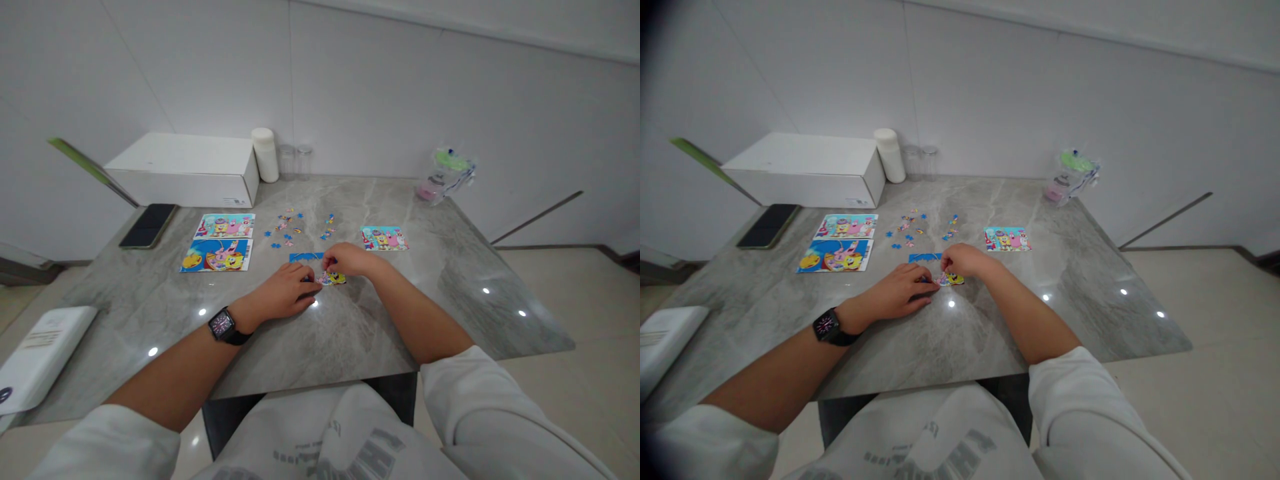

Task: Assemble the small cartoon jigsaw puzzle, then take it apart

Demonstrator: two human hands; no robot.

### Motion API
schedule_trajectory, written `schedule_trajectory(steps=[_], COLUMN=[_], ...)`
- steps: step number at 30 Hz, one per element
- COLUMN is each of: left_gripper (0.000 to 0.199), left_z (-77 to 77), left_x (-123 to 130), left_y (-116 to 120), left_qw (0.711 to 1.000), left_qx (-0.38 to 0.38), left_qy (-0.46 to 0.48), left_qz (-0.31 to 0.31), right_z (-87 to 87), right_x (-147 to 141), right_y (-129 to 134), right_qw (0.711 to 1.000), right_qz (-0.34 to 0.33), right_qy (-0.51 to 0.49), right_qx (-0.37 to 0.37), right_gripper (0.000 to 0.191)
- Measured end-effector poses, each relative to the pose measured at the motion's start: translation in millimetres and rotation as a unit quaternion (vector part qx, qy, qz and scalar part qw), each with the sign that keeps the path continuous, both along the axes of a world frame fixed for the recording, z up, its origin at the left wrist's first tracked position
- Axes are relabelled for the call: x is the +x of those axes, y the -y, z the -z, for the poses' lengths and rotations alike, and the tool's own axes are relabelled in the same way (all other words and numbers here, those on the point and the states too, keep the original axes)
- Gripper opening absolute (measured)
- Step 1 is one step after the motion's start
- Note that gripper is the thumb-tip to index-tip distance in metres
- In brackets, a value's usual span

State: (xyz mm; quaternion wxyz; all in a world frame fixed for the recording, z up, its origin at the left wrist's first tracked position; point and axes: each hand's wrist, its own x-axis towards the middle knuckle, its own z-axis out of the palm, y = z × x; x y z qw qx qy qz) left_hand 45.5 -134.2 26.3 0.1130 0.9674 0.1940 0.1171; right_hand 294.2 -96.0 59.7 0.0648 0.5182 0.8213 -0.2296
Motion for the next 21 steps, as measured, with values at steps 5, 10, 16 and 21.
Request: schedule_trajectory(steps=[5, 10, 16, 21], left_gripper=[0.032, 0.031, 0.031, 0.031], left_z=[-0.7, -0.2, -1.2, -1.0], left_x=[-0.1, 0.1, 0.1, -0.1], left_y=[-0.4, -0.4, 0.2, -0.3], left_qw=[1.0, 1.0, 1.0, 1.0], left_qx=[-0.001, -0.001, -0.004, -0.005], left_qy=[0.001, -0.001, -0.004, -0.001], left_qz=[0.002, 0.002, -0.002, 0.002], right_z=[1.7, 2.0, 1.9, -1.3], right_x=[-1.4, -3.3, -4.1, -3.0], right_y=[0.3, 0.1, 0.2, 1.5], right_qw=[1.0, 1.0, 0.999, 0.999], right_qz=[-0.001, 0.003, 0.009, 0.012], right_qy=[-0.006, -0.013, -0.015, -0.03], right_qx=[-0.01, -0.026, -0.032, -0.041], right_gripper=[0.017, 0.016, 0.017, 0.016])
